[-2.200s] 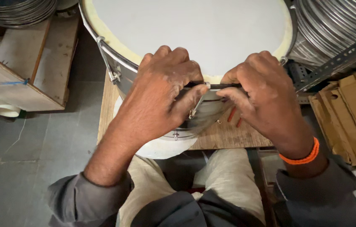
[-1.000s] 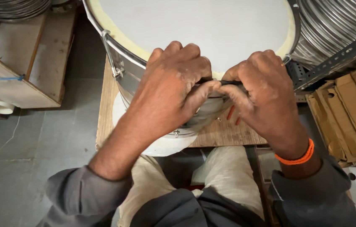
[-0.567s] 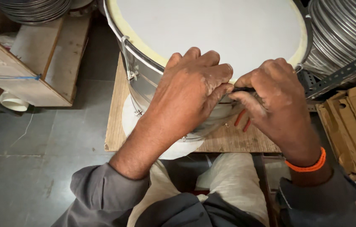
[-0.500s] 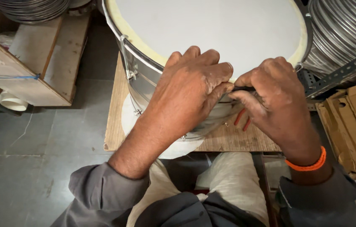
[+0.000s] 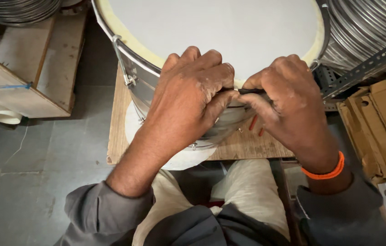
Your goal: The person is assembling a metal drum by attaching a white drumhead to the shell. They use a wrench to tighten the tension rods around the rim and occasionally tap the drumhead to check the tension.
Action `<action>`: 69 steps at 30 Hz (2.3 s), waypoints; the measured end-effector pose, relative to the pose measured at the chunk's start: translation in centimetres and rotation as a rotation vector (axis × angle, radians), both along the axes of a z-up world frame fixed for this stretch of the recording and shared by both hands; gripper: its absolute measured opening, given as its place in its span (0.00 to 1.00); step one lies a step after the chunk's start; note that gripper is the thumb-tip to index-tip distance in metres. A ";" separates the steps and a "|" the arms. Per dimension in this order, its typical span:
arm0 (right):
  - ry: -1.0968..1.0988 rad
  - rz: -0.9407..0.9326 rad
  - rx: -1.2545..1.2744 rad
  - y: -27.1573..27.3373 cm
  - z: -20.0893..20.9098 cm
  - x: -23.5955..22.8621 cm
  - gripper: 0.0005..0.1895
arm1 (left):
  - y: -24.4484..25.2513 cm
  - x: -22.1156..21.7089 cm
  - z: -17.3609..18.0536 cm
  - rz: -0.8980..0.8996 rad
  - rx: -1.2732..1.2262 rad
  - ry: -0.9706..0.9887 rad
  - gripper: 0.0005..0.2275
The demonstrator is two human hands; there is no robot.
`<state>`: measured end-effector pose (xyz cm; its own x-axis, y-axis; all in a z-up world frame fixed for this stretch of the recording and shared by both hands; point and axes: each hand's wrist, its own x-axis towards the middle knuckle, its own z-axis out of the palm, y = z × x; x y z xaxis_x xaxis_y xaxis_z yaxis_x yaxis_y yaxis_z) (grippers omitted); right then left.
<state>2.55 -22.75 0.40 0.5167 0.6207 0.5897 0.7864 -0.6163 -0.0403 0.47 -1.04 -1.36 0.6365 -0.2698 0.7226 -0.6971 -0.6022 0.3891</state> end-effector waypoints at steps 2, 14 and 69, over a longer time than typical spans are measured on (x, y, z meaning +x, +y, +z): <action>0.000 -0.013 -0.010 -0.2 -0.2 0.0 0.12 | -0.3 0.2 0.1 0.009 0.005 0.002 0.08; 0.237 -0.185 0.496 3.0 -14.1 -3.8 0.16 | -0.1 0.5 -0.1 -0.007 0.059 -0.015 0.10; 0.153 -0.083 0.331 -5.0 -21.4 -1.6 0.11 | 2.7 0.5 -2.2 0.209 0.357 0.148 0.07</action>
